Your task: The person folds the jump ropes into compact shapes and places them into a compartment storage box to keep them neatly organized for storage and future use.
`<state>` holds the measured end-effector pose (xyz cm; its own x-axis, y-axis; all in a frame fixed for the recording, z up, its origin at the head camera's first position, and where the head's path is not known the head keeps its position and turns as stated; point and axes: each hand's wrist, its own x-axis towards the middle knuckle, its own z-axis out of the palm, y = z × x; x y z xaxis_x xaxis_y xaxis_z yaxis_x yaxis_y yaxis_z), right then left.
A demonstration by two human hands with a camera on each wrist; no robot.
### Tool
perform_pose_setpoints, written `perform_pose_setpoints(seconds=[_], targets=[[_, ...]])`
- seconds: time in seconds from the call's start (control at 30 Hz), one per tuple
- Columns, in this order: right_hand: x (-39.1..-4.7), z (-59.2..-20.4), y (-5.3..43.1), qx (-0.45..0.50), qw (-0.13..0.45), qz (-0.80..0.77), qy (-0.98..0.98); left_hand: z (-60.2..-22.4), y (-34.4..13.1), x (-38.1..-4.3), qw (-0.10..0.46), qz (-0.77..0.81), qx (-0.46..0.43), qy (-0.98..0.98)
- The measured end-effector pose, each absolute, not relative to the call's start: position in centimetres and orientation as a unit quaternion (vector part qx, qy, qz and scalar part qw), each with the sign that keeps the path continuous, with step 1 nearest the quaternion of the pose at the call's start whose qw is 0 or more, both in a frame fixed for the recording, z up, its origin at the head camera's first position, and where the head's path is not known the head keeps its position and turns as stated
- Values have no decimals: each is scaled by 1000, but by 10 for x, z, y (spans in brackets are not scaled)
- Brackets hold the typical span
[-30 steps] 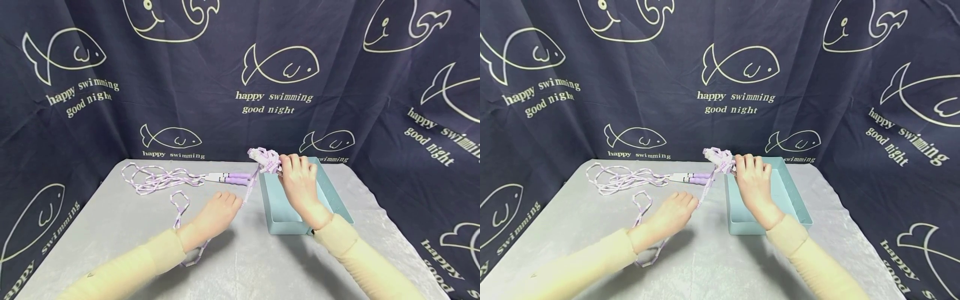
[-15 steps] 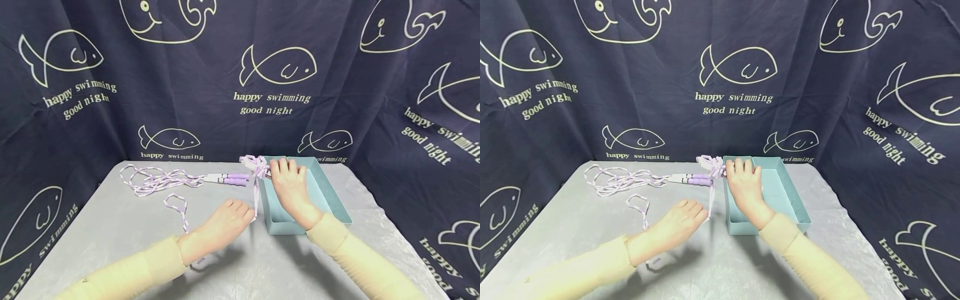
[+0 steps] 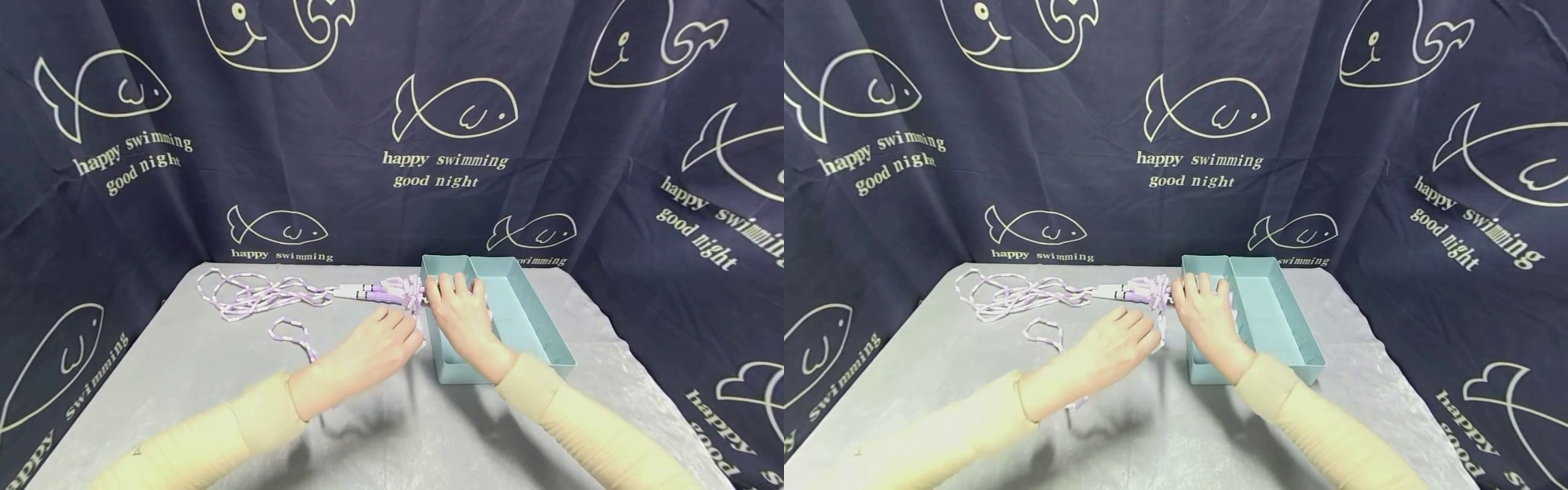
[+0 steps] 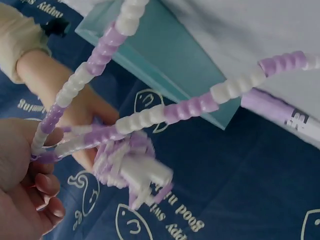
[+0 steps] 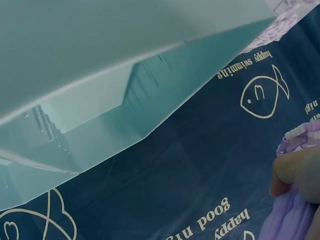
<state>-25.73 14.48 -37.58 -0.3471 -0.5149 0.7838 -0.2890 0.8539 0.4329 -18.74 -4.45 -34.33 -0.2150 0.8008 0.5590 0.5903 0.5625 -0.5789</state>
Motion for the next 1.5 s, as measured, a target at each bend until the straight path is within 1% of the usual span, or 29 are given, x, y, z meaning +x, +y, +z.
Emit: perform_pose_setpoints(seconds=[0.13,0.23,0.43,0.7,0.9,1.07,1.3,1.5], targets=[[-255,-378,145,274,513,-127,-803,-333,-46,-194,477,118,-443,-750],[-253,-380,146,304,513,-142,-791,-325,-47,-200,495,116,-432,-745],[-248,-381,143,357,518,-152,-762,-310,-52,-209,494,117,-424,-750],[-241,-375,142,450,485,-164,-732,-295,-54,-220,518,99,-412,-743],[-235,-371,144,495,461,-142,-723,-299,-60,-235,509,96,-403,-755],[-234,-370,147,512,460,-133,-713,-308,-67,-248,491,89,-390,-774],[-232,-365,150,515,478,-130,-700,-315,-75,-261,475,72,-379,-791],[-220,-352,149,534,516,-103,-661,-322,-90,-277,446,67,-331,-829]])
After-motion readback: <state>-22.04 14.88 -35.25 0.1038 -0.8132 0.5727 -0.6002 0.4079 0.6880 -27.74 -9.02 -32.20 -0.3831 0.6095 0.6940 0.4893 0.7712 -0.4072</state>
